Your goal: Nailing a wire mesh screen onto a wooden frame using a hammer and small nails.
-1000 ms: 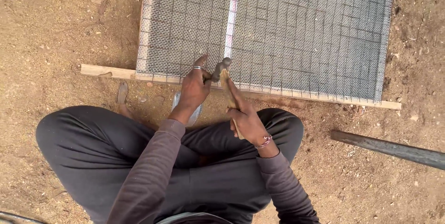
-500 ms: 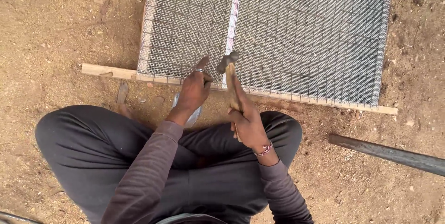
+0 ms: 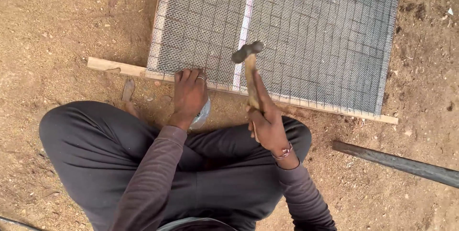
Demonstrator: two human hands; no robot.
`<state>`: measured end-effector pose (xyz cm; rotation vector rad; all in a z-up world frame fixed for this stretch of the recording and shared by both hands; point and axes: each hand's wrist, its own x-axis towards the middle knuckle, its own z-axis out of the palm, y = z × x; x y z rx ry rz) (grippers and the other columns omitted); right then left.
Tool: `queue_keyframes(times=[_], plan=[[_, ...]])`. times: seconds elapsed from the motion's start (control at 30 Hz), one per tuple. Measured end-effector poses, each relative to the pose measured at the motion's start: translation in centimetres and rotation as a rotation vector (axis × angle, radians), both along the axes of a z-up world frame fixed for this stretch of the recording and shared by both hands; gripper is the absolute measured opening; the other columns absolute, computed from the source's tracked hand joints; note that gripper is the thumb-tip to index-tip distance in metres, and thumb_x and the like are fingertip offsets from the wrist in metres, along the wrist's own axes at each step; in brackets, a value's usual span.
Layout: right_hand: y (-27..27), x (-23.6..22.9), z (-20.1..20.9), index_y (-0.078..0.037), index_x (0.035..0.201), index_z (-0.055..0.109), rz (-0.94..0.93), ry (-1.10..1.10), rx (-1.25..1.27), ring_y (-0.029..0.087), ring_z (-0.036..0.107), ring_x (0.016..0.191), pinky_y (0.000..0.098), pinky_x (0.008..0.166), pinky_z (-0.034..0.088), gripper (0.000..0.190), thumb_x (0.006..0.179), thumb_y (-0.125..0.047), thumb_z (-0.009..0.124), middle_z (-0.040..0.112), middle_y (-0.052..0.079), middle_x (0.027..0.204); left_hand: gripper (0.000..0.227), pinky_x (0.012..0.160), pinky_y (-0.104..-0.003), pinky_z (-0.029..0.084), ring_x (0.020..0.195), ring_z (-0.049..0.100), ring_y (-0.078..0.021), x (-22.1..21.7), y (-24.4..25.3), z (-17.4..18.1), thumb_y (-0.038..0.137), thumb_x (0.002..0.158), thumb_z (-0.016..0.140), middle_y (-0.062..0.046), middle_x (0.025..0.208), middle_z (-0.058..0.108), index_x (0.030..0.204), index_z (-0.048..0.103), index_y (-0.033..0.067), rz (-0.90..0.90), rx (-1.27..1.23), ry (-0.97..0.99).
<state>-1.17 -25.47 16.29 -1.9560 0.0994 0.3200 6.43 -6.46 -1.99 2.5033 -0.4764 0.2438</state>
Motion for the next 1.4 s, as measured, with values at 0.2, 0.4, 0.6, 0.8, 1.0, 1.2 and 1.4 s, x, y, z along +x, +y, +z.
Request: queue_keyframes(times=[0.2, 0.4, 0.6, 0.8, 1.0, 1.2, 1.4], plan=[[1.5, 1.6, -0.9, -0.024, 0.164, 0.017, 0.011, 0.114, -0.237, 0.008, 0.055, 0.043, 0.0254, 0.039, 0.053, 0.078, 0.097, 0.002, 0.048, 0.069, 0.004, 0.073, 0.009, 0.100, -0.045, 0.039, 0.107, 0.054, -0.0253, -0.2, 0.2, 0.4, 0.010, 0.091, 0.069, -0.008, 0.109, 0.065, 0.092, 0.072, 0.0021, -0.003, -0.029, -0.054], [-0.4, 0.4, -0.6, -0.019, 0.166, 0.018, 0.017, 0.050, -0.089, 0.007, 0.056, 0.046, 0.0245, 0.041, 0.056, 0.084, 0.091, 0.007, 0.043, 0.068, 0.009, 0.084, 0.009, 0.098, -0.044, 0.039, 0.106, 0.054, -0.0259, -0.3, 0.1, 0.4, 0.007, 0.087, 0.067, -0.007, 0.109, 0.065, 0.092, 0.073, 0.0022, 0.027, -0.089, -0.074], [0.8, 2.1, -1.8, -0.022, 0.165, 0.017, 0.081, 0.141, -0.220, 0.009, 0.056, 0.046, 0.0262, 0.040, 0.056, 0.085, 0.091, 0.008, 0.045, 0.057, -0.002, 0.121, 0.007, 0.101, -0.044, 0.039, 0.107, 0.054, -0.0246, -0.3, 0.6, 0.9, 0.007, 0.088, 0.067, -0.009, 0.117, 0.066, 0.092, 0.071, 0.0017, 0.004, -0.099, -0.145], [-1.4, 1.1, -1.4, -0.023, 0.166, 0.021, 0.032, 0.058, -0.158, 0.009, 0.059, 0.047, 0.0266, 0.042, 0.058, 0.085, 0.092, 0.007, 0.050, 0.064, 0.013, 0.118, 0.007, 0.101, -0.046, 0.039, 0.106, 0.054, -0.0277, -0.5, 0.6, 0.4, 0.008, 0.089, 0.069, -0.011, 0.114, 0.065, 0.089, 0.071, 0.0010, 0.006, -0.110, -0.120], [0.3, 3.9, -1.0, -0.026, 0.163, 0.015, 0.068, 0.211, -0.296, 0.011, 0.057, 0.043, 0.0270, 0.038, 0.055, 0.077, 0.099, -0.006, 0.052, 0.069, 0.011, 0.087, 0.013, 0.103, -0.045, 0.039, 0.109, 0.054, -0.0266, -0.3, 0.5, 0.9, 0.009, 0.087, 0.069, -0.009, 0.116, 0.064, 0.097, 0.071, 0.0015, -0.002, -0.111, -0.097], [-1.6, 5.8, 2.7, -0.023, 0.165, 0.024, 0.091, 0.314, -0.109, 0.011, 0.056, 0.043, 0.0263, 0.038, 0.055, 0.073, 0.098, -0.010, 0.051, 0.064, 0.003, 0.077, 0.019, 0.100, -0.047, 0.038, 0.107, 0.053, -0.0282, -0.5, 0.4, 0.7, 0.010, 0.084, 0.068, -0.009, 0.113, 0.063, 0.100, 0.073, 0.0013, -0.008, -0.099, 0.002], [-2.0, 7.9, 0.9, -0.026, 0.165, 0.021, 0.095, 0.416, -0.046, 0.010, 0.052, 0.044, 0.0248, 0.038, 0.052, 0.073, 0.100, -0.015, 0.051, 0.060, 0.004, 0.076, 0.007, 0.104, -0.046, 0.038, 0.111, 0.053, -0.0273, -0.4, 0.4, 0.3, 0.007, 0.085, 0.068, -0.010, 0.118, 0.064, 0.088, 0.072, 0.0027, -0.004, -0.102, -0.052]])
